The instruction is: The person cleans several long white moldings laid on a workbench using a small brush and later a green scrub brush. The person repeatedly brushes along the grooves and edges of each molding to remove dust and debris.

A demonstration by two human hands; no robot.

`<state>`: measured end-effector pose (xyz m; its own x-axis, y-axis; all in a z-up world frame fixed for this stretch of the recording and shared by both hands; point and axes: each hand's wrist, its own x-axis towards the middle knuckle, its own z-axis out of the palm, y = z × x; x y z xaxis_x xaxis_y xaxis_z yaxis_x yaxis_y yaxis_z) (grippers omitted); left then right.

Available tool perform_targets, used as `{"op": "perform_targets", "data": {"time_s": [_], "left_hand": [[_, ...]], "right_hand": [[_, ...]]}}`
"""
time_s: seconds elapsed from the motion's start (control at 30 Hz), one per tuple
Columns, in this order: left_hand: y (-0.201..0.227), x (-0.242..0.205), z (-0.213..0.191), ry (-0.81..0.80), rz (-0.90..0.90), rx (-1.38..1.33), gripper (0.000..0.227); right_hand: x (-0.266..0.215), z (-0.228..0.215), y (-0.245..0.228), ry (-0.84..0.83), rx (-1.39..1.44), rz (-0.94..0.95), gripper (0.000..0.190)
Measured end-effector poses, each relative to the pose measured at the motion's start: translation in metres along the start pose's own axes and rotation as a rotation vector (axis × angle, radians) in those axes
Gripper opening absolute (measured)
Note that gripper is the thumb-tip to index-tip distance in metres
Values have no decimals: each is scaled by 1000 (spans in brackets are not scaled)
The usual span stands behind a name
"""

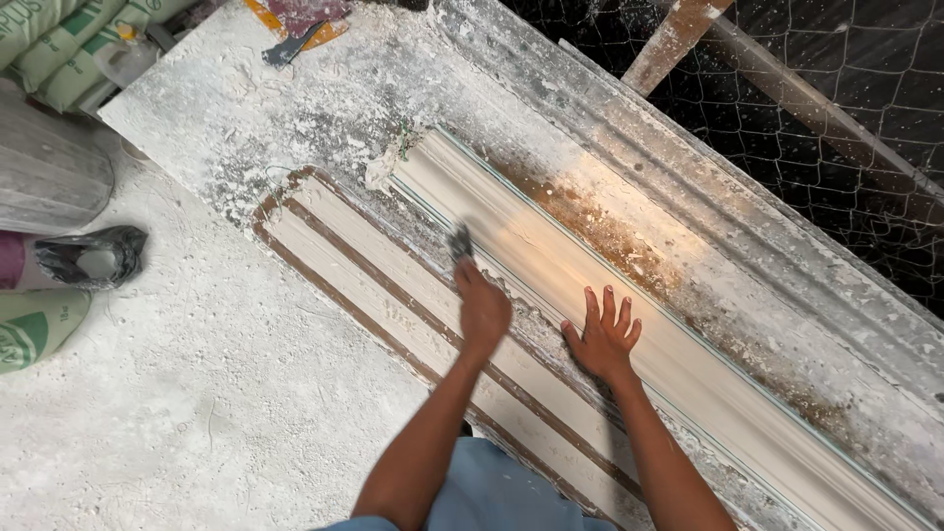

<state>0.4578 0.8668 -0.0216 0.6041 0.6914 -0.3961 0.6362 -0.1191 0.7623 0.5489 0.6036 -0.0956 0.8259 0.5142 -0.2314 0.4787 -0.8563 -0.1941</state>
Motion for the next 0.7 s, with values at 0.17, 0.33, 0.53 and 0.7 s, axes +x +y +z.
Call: {"op": "perform_targets", "data": {"time_s": [0.17,0.33,0.53,0.7], "left_hand": [[-12,16,-7,81,-39,-28,74],[-7,17,-15,109,53,14,76],[-25,23,-12,144,80,70,79],[-51,73,-12,155,125,121,79]], "right_hand": [[-4,-1,-1,-42,22,-2,86],[1,-7,-2,-85,1,37,87],[-10,-4,0,-102,-4,33,88],[2,-10,-5,-113,-3,56,87]]}}
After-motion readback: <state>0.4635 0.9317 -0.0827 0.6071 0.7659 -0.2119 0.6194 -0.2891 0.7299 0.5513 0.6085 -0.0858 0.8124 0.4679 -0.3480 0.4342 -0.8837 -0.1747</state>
